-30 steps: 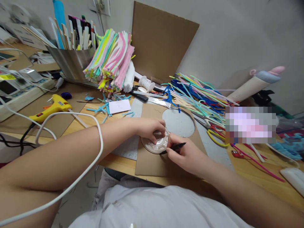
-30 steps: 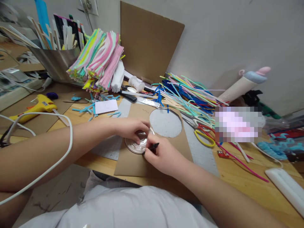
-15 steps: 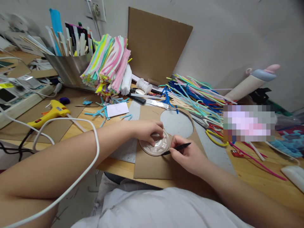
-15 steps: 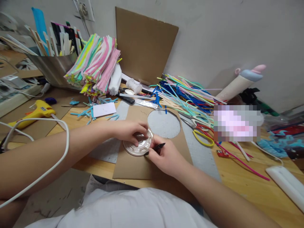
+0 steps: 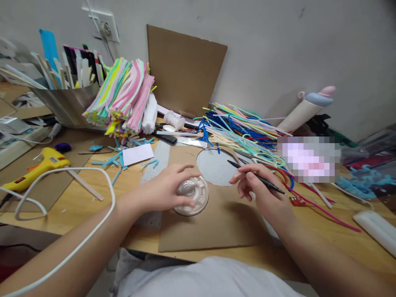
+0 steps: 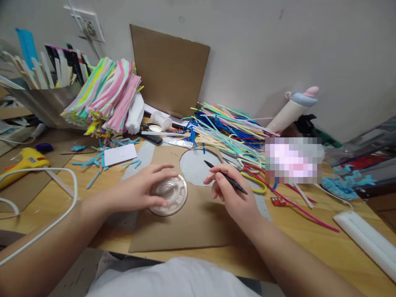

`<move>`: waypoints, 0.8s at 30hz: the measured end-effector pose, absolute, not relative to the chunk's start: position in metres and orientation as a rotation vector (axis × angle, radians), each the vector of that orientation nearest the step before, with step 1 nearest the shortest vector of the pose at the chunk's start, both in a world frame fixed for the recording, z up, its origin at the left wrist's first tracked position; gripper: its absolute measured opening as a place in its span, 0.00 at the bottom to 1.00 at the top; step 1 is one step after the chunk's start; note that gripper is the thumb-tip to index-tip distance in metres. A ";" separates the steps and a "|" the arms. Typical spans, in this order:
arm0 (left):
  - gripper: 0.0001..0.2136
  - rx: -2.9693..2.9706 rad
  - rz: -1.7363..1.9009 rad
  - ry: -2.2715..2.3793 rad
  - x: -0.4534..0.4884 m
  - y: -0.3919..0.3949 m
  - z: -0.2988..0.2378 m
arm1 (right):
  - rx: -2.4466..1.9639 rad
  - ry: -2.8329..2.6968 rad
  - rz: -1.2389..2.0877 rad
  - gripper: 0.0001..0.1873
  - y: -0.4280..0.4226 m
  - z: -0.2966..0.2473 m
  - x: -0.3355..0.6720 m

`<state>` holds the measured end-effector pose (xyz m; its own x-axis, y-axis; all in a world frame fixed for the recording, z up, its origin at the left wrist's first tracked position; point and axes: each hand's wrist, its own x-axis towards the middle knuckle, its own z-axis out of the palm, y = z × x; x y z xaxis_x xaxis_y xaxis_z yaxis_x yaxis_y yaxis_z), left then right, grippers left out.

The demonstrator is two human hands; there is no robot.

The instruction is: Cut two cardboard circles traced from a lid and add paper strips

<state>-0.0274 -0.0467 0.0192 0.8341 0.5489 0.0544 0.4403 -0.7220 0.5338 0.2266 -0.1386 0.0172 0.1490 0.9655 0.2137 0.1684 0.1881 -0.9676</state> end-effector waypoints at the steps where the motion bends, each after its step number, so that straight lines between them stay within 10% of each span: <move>1: 0.38 2.497 0.276 0.785 -0.031 -0.051 0.016 | -1.246 -1.283 0.857 0.08 -0.138 0.015 0.232; 15: 0.41 1.761 0.649 0.783 -0.031 -0.047 0.035 | -1.229 -1.090 0.822 0.09 -0.135 0.008 0.260; 24: 0.46 2.448 0.327 0.958 0.051 -0.142 0.001 | -1.180 -0.985 0.814 0.10 -0.123 -0.004 0.273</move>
<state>0.0512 -0.1415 0.0010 0.7254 0.6870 0.0434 0.5701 -0.6349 0.5214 0.2729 -0.1230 -0.0042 0.3697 0.9099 0.1880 -0.0123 0.2071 -0.9782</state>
